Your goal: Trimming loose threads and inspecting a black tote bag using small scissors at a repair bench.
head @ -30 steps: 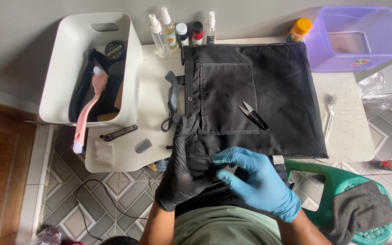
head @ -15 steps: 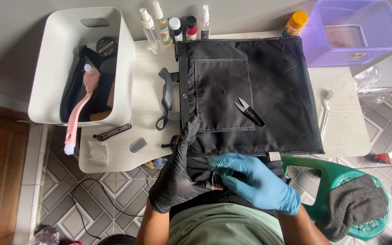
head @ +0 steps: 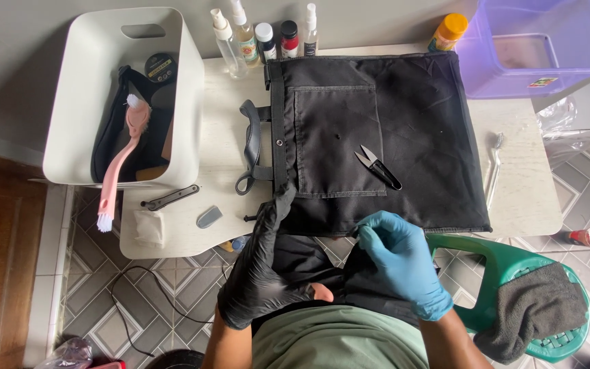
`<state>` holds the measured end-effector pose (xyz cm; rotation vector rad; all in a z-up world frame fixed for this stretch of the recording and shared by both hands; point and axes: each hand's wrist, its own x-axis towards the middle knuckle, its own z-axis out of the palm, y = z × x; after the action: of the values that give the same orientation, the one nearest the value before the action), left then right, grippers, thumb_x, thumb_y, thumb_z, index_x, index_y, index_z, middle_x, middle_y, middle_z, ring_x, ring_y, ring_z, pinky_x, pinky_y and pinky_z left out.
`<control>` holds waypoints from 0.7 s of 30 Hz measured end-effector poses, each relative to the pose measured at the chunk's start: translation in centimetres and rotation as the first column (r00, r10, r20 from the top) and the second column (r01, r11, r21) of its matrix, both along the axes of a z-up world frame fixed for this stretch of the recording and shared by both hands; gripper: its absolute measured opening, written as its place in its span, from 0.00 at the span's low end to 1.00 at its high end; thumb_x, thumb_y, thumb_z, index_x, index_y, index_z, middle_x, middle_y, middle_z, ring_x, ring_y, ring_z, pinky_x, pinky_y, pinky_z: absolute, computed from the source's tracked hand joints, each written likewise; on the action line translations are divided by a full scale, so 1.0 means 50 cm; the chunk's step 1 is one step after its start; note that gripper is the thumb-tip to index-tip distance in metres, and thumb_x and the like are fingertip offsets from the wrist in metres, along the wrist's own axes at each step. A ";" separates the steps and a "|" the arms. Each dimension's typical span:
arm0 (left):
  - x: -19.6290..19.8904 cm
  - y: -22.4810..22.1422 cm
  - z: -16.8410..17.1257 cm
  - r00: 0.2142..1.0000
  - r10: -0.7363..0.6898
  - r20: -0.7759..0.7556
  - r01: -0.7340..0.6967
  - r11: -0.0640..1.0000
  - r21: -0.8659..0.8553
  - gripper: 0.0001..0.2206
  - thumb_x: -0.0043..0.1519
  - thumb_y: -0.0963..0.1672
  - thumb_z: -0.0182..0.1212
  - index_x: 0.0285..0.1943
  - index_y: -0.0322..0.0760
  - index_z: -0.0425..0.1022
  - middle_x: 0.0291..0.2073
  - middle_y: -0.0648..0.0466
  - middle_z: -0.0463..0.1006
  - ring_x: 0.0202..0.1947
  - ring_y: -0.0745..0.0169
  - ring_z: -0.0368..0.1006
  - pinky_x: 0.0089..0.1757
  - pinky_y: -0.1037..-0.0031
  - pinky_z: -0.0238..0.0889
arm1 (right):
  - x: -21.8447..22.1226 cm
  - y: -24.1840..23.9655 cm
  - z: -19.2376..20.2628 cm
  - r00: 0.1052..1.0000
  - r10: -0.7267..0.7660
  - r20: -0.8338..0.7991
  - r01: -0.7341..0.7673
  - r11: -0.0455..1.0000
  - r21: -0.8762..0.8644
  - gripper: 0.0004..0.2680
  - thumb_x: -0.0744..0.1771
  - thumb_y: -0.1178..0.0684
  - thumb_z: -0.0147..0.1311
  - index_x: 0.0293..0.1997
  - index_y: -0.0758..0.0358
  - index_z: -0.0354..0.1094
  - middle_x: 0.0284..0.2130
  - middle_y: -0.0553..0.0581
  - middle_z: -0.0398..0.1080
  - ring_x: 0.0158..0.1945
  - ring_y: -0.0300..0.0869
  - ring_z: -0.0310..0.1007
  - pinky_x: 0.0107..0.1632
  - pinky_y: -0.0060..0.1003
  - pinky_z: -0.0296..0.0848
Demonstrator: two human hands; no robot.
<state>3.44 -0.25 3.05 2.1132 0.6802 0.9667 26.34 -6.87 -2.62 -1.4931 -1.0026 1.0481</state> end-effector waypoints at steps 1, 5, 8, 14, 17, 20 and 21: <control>-0.003 -0.001 -0.011 1.000 0.004 0.000 -0.004 1.000 0.001 0.59 0.45 0.58 0.75 0.78 0.23 0.43 0.76 0.36 0.54 0.77 0.39 0.55 0.73 0.56 0.51 | 0.005 0.000 0.003 1.000 0.004 0.000 -0.004 1.000 0.001 0.04 0.68 0.61 0.55 0.34 0.65 0.74 0.25 0.50 0.73 0.30 0.32 0.67 0.37 0.27 0.69; 0.004 -0.002 -0.037 0.934 0.026 0.357 0.049 0.979 -0.198 0.41 0.64 0.50 0.64 0.79 0.30 0.41 0.75 0.34 0.55 0.76 0.36 0.57 0.72 0.55 0.54 | 0.024 -0.006 0.013 0.915 0.197 0.353 -0.216 0.976 0.014 0.04 0.65 0.57 0.59 0.38 0.61 0.79 0.30 0.50 0.79 0.33 0.35 0.75 0.39 0.30 0.74; 0.013 0.005 -0.077 0.884 0.262 0.388 -0.125 0.930 -0.344 0.22 0.66 0.46 0.62 0.64 0.31 0.63 0.57 0.40 0.73 0.57 0.47 0.74 0.58 0.63 0.69 | 0.025 -0.018 -0.035 0.785 0.343 0.516 -0.361 0.930 -0.068 0.05 0.65 0.53 0.58 0.39 0.56 0.80 0.29 0.49 0.80 0.32 0.40 0.78 0.38 0.34 0.73; 0.007 0.015 -0.099 0.855 0.441 0.272 -0.313 0.858 -0.407 0.09 0.57 0.47 0.71 0.32 0.38 0.81 0.23 0.55 0.79 0.15 0.68 0.68 0.25 0.79 0.61 | 0.032 -0.028 -0.123 0.645 0.417 0.640 -0.328 0.908 -0.262 0.08 0.64 0.52 0.55 0.44 0.51 0.79 0.34 0.49 0.82 0.35 0.51 0.80 0.38 0.45 0.74; -0.011 0.019 -0.098 0.905 0.404 0.132 -0.370 0.901 -0.225 0.19 0.56 0.54 0.67 0.21 0.42 0.70 0.14 0.61 0.68 0.18 0.70 0.60 0.28 0.75 0.56 | 0.038 -0.036 -0.154 0.556 0.448 0.700 -0.311 0.893 -0.325 0.09 0.64 0.50 0.55 0.47 0.52 0.75 0.35 0.56 0.79 0.37 0.59 0.77 0.39 0.53 0.72; -0.036 0.042 -0.140 0.935 0.341 0.098 -0.323 0.932 -0.163 0.25 0.53 0.64 0.59 0.17 0.49 0.69 0.11 0.64 0.66 0.14 0.67 0.60 0.24 0.77 0.57 | 0.037 -0.031 -0.123 0.549 0.494 0.674 -0.305 0.869 -0.389 0.09 0.64 0.49 0.56 0.48 0.53 0.73 0.36 0.57 0.78 0.40 0.59 0.78 0.41 0.54 0.76; -0.046 0.052 -0.159 0.951 0.289 0.113 -0.263 0.944 -0.199 0.29 0.50 0.70 0.56 0.18 0.53 0.77 0.09 0.64 0.72 0.11 0.64 0.67 0.21 0.81 0.64 | 0.035 -0.027 -0.103 0.575 0.520 0.632 -0.297 0.852 -0.431 0.10 0.65 0.49 0.59 0.50 0.53 0.75 0.40 0.56 0.79 0.43 0.56 0.81 0.42 0.53 0.81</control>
<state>1.13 2.35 -4.92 1.8012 0.9734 1.1466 28.07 -8.21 -7.78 -2.0486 -1.9293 0.9233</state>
